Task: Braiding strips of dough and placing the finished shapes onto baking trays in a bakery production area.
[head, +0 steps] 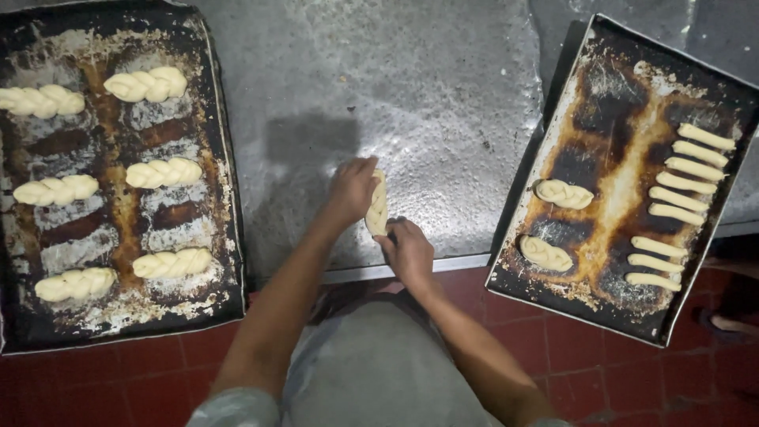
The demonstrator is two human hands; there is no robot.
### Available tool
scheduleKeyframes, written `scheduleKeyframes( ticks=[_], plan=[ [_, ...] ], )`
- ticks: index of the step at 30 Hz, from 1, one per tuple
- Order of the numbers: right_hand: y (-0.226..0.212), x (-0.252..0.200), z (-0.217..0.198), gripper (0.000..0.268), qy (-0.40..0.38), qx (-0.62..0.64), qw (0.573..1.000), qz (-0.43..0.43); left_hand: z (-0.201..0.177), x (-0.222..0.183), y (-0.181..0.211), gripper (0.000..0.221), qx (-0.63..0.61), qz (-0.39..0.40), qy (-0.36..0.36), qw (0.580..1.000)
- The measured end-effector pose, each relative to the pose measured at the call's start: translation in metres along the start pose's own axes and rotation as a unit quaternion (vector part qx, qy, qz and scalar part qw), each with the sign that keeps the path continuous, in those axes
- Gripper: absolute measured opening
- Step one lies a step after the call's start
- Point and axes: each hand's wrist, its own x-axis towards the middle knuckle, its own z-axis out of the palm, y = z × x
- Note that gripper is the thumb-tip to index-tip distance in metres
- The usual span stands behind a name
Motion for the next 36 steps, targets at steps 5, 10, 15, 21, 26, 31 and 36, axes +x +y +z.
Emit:
scheduleKeyframes(
  ticks=[5, 10, 15, 21, 26, 31, 36],
  plan=[
    [0.025, 0.006, -0.02, 0.02, 0.08, 0.108, 0.991, 0.01, 0.006, -0.012, -0.025, 0.019, -0.225, -0.137, 0.067, 0.962],
    [0.008, 0.026, -0.078, 0.053, -0.035, 0.089, 0.993, 0.064, -0.028, -0.055, 0.004, 0.045, -0.145, -0.227, 0.005, 0.963],
    [0.004, 0.037, -0.031, 0.074, -0.079, 0.078, 0.992, 0.057, -0.013, -0.052, 0.008, 0.04, -0.148, -0.171, -0.04, 0.973],
    [0.084, 0.073, -0.074, 0.048, 0.044, 0.232, 0.971, 0.022, 0.009, 0.006, 0.067, 0.04, -0.332, -0.226, -0.004, 0.916],
    [0.195, 0.094, -0.237, 0.051, 0.12, 0.206, 0.965, 0.109, 0.077, 0.154, 0.182, 0.028, -0.215, 0.025, -0.024, 0.976],
    [0.342, 0.168, -0.285, 0.044, 0.231, 0.004, 0.972, 0.038, 0.189, 0.297, 0.228, 0.031, -0.04, 0.241, 0.266, 0.933],
    [0.375, 0.186, -0.291, 0.041, 0.237, -0.16, 0.958, -0.017, 0.201, 0.329, 0.25, 0.013, 0.099, 0.265, 0.355, 0.891]
  ],
)
